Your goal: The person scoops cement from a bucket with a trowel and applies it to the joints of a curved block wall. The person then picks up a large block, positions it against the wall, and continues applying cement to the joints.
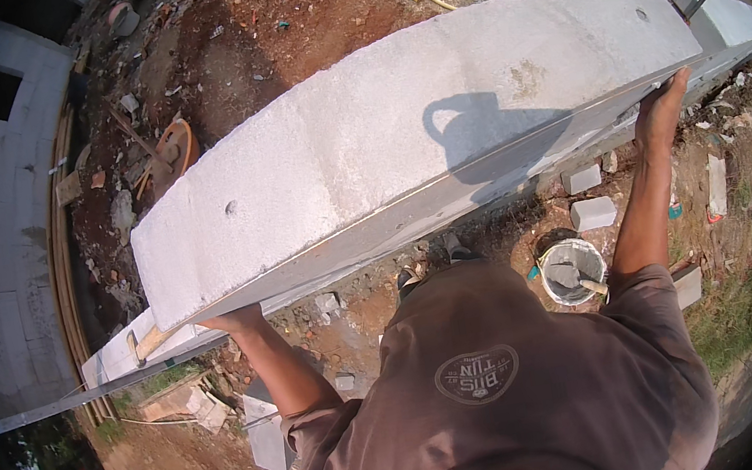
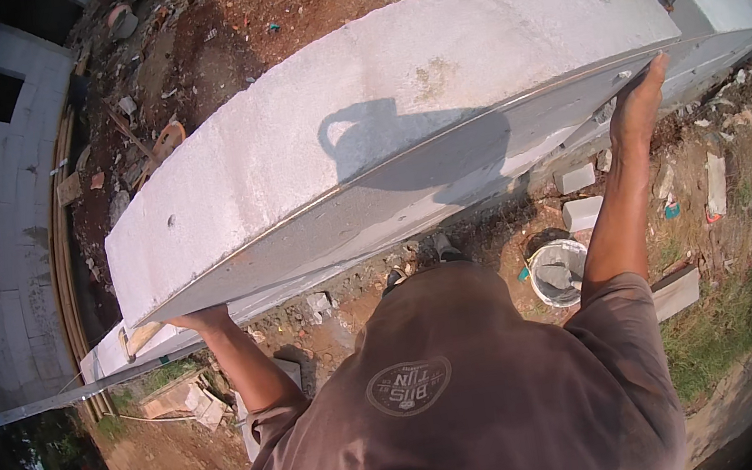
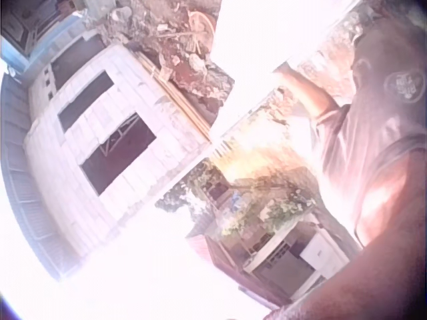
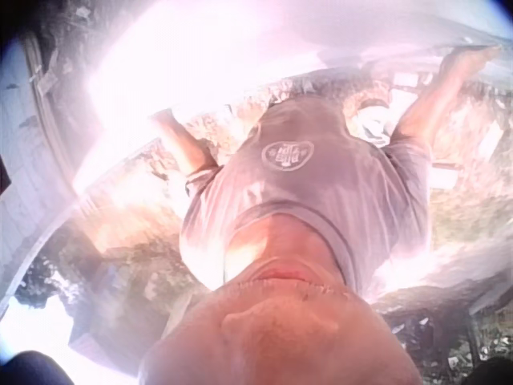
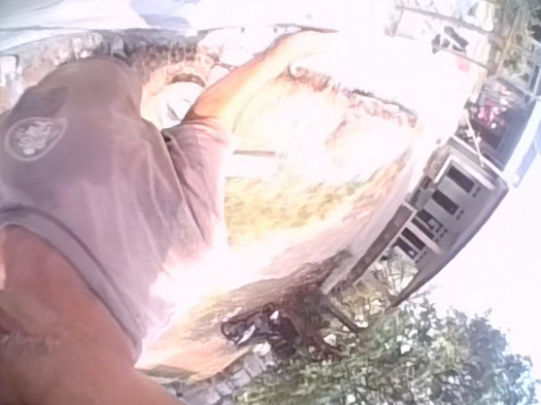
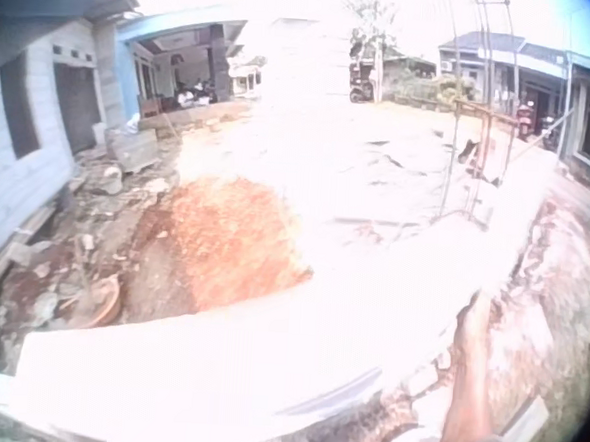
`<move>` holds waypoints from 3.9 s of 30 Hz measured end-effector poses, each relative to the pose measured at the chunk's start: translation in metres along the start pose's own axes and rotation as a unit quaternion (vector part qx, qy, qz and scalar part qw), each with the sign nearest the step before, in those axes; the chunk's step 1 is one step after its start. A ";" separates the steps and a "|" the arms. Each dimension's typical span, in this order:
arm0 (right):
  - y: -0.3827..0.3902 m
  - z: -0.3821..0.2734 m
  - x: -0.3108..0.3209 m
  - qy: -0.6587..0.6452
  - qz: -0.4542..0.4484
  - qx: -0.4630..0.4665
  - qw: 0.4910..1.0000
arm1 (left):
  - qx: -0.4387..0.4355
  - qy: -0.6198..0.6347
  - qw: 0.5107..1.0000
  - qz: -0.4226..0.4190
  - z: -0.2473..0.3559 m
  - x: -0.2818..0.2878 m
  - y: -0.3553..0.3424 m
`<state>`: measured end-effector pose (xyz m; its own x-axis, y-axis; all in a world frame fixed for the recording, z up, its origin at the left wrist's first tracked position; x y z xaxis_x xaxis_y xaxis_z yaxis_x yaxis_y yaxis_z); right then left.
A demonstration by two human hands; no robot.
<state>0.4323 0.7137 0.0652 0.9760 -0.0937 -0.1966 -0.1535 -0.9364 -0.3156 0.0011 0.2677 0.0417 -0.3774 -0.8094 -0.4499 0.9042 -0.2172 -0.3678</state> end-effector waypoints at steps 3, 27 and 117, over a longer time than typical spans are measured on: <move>-0.003 -0.007 -0.004 0.009 -0.018 0.013 1.000 | -0.018 -0.005 1.000 0.003 -0.003 -0.001 -0.001; -0.007 0.017 0.018 0.029 -0.006 -0.039 0.999 | 0.045 -0.007 0.999 0.026 -0.011 0.034 -0.001; 0.009 0.048 0.086 0.138 -0.090 0.028 0.986 | 0.154 -0.054 0.986 -0.040 -0.006 -0.018 0.006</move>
<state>0.5072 0.7137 0.0011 0.9920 -0.0234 0.1244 0.0252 -0.9266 -0.3751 0.0121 0.2840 0.0431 -0.4423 -0.8322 -0.3344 0.8961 -0.4255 -0.1264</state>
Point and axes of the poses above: each hand's wrist, its own y-axis away from the middle knuckle, its own x-axis out of the back of the hand, z = x × y, the point moved 6 cm from there along -y, towards the middle knuckle, and after that the axes turned 7 degrees about y, right-handed, at the moved point
